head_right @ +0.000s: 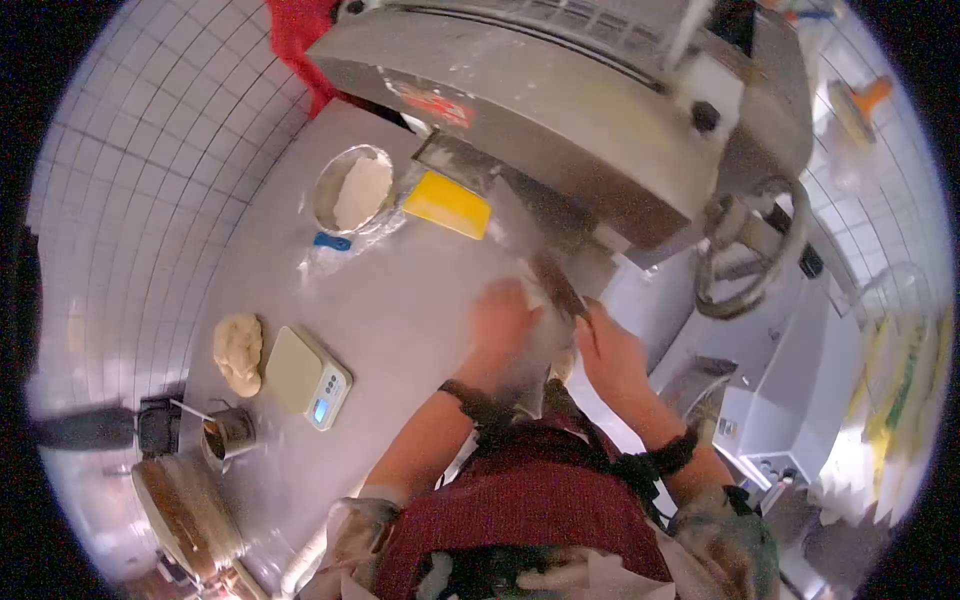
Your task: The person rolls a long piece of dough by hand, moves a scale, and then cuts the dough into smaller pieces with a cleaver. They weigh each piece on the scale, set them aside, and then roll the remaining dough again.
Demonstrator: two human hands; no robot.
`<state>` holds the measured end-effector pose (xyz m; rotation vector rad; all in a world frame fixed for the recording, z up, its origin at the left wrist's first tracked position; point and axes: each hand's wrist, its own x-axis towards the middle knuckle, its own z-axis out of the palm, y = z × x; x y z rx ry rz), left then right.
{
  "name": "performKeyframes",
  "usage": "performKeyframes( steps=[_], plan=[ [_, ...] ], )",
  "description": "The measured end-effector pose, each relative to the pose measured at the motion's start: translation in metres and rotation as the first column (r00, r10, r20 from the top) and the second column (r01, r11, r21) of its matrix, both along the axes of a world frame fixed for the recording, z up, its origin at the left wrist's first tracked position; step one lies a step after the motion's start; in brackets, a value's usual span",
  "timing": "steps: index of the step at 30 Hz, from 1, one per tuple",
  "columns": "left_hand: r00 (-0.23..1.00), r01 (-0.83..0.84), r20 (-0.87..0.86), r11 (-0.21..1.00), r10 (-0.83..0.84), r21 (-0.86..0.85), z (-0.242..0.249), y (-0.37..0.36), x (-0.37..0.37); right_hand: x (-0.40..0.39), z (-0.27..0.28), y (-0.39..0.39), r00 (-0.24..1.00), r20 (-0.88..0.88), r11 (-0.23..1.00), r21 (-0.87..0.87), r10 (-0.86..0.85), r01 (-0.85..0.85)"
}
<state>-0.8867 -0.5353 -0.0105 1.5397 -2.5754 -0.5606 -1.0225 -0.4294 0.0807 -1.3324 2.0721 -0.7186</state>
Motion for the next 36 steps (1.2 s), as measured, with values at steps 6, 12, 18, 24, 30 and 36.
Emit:
performKeyframes(
  steps=[6,12,18,24,30,36],
  plan=[
    [0.847,-0.358,-0.383,0.928,0.368,0.099,0.023,-0.014,0.055,-0.027,-0.042,0.010,0.996,-0.089,0.997,-0.079,-0.008,0.001],
    [0.770,-0.619,-0.235,0.783,0.593,-0.054,0.046,-0.022,0.229,-0.012,-0.036,0.005,1.000,0.019,1.000,-0.025,0.006,-0.005],
    [0.848,-0.527,-0.042,0.836,0.528,-0.153,0.046,-0.022,0.352,0.059,-0.005,0.006,0.989,0.148,0.999,-0.031,0.026,-0.021],
    [0.697,-0.651,-0.473,0.752,0.539,-0.102,0.067,0.002,0.377,0.132,0.001,0.012,0.978,0.187,0.995,-0.061,0.090,-0.080],
    [0.526,-0.781,-0.529,0.625,0.666,0.011,0.048,0.040,0.433,0.193,0.007,0.012,0.913,0.387,0.991,-0.062,0.131,-0.116],
    [0.517,-0.780,-0.534,0.625,0.668,0.026,0.042,0.048,0.434,0.203,0.006,0.010,0.892,0.438,0.994,-0.034,0.112,-0.108]
  ],
)
